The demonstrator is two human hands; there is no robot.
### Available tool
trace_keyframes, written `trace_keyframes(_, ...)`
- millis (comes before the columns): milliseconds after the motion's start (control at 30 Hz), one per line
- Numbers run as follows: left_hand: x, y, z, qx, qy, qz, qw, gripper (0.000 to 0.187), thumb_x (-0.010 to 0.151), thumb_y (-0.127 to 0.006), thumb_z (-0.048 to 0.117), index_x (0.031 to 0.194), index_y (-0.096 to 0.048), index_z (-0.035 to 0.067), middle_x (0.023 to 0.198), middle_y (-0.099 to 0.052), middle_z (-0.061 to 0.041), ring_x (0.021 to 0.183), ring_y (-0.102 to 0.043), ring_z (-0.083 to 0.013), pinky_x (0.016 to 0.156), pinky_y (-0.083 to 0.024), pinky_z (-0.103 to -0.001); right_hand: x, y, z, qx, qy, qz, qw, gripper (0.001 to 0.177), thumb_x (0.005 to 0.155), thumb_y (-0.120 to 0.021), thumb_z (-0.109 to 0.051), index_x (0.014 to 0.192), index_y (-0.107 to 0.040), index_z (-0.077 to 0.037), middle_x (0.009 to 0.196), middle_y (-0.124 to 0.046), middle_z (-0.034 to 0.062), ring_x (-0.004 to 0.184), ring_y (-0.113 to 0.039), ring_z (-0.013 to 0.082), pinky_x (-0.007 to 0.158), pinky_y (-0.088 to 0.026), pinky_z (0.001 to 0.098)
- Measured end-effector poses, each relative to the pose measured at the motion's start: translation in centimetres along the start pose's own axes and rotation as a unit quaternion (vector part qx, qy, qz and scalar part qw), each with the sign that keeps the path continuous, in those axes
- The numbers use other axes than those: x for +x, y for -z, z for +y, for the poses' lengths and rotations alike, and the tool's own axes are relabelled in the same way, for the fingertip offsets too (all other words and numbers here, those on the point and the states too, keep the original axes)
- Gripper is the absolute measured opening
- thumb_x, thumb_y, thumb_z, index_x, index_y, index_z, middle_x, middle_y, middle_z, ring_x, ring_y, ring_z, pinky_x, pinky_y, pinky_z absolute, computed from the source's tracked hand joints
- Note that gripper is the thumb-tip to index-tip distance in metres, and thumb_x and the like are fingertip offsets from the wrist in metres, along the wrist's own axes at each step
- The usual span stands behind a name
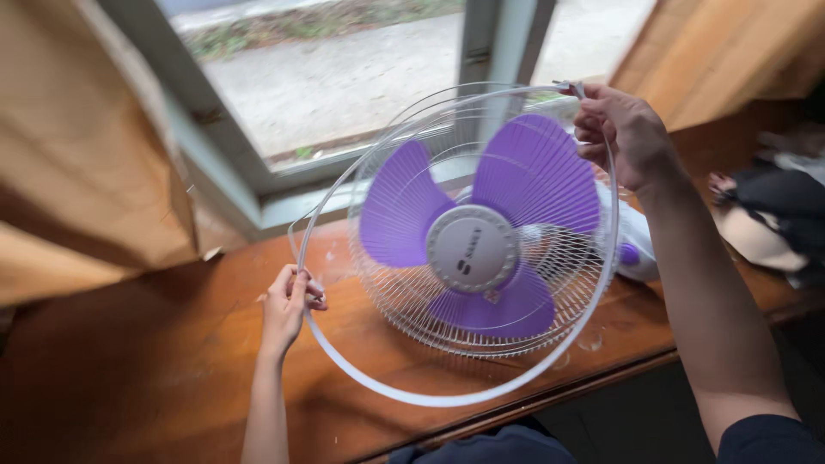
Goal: The person disassembles a purple table fan on a wooden table. They remove the front grille, unscrew the central hub to detach the blades, and then remove the rear grille.
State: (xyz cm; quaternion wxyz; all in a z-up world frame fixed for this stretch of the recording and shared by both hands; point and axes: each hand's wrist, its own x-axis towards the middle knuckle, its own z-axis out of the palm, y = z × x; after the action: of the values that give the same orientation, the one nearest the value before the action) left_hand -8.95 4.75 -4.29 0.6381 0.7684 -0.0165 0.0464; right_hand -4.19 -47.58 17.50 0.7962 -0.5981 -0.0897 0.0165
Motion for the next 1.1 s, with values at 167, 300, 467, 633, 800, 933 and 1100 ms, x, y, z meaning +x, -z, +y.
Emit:
trace_keyframes(167,-4.5,3.7,1.5,0.014,0.077,0.11,0.991,0.03,0.108,-0.049,0.028,0.096,-0.06,0.003,0.061,-0.058,-0.005,0.05,-0.061,-0.0124,0.047,-0.052,-0.029,3.3,-5.2,3.8,-0.304,0.057,-0.015,0.951,0.028,0.107,-0.052,-0.016,0.126,-0.064,0.0,0.083,-0.064,0.0007,0.068,-0.055,0.0071,0.064,-0.048,0.0245)
trace_keyframes(300,-8.0,7.5,2.4,0.037,0.128,0.198,0.971,0.031,0.109,-0.047,0.028,0.096,-0.062,0.004,0.057,-0.053,-0.004,0.046,-0.055,-0.0114,0.045,-0.05,-0.03,4.8,-11.1,7.4,-0.478,0.076,-0.073,0.872,0.026,0.108,-0.057,-0.02,0.119,-0.071,-0.001,0.082,-0.068,0.0102,0.069,-0.058,0.0148,0.062,-0.048,0.0338)
trace_keyframes(467,-11.7,13.1,0.2,0.044,0.141,0.276,0.95,0.032,0.11,-0.046,0.026,0.095,-0.062,0.003,0.058,-0.049,-0.002,0.045,-0.05,-0.0095,0.045,-0.05,-0.03,6.2,-19.5,12.4,-0.502,0.095,-0.132,0.849,0.028,0.1,-0.065,-0.022,0.122,-0.069,-0.005,0.084,-0.075,0.0136,0.072,-0.071,0.0182,0.067,-0.055,0.0343)
trace_keyframes(633,-13.1,19.1,-5.5,-0.011,0.205,0.316,0.926,0.031,0.109,-0.048,0.025,0.095,-0.063,0.002,0.06,-0.048,-0.001,0.045,-0.046,-0.0068,0.044,-0.049,-0.027,6.3,-26.4,17.9,-0.458,0.047,-0.171,0.871,0.036,0.094,-0.068,-0.019,0.125,-0.054,-0.006,0.081,-0.074,0.0139,0.074,-0.076,0.0262,0.066,-0.057,0.0397)
trace_keyframes(800,-12.3,24.3,-11.5,-0.001,0.239,0.33,0.913,0.025,0.106,-0.052,0.02,0.102,-0.068,0.003,0.065,-0.051,0.001,0.046,-0.045,-0.0056,0.04,-0.031,-0.026,8.3,-30.1,24.7,-0.554,0.136,-0.18,0.802,0.037,0.092,-0.068,-0.012,0.125,-0.051,-0.009,0.09,-0.072,0.0204,0.088,-0.069,0.0411,0.075,-0.052,0.0529)
trace_keyframes(933,-11.0,26.6,-14.3,0.051,0.243,0.344,0.905,0.023,0.104,-0.054,0.018,0.1,-0.072,0.003,0.065,-0.052,0.002,0.047,-0.042,-0.0076,0.038,-0.03,-0.028,10.9,-30.6,30.7,-0.63,0.12,-0.205,0.74,0.045,0.087,-0.058,0.003,0.128,-0.047,-0.01,0.102,-0.065,0.0252,0.093,-0.066,0.0469,0.077,-0.051,0.0565)
trace_keyframes(1100,-10.0,26.5,-15.6,0.138,0.167,0.381,0.899,0.018,0.099,-0.063,0.014,0.096,-0.074,0.0,0.063,-0.059,-0.004,0.052,-0.051,-0.0114,0.047,-0.039,-0.032,13.1,-29.5,39.0,-0.676,0.131,-0.218,0.691,0.028,0.092,-0.058,-0.003,0.12,-0.056,-0.001,0.109,-0.062,0.0292,0.095,-0.066,0.0474,0.077,-0.055,0.0551)
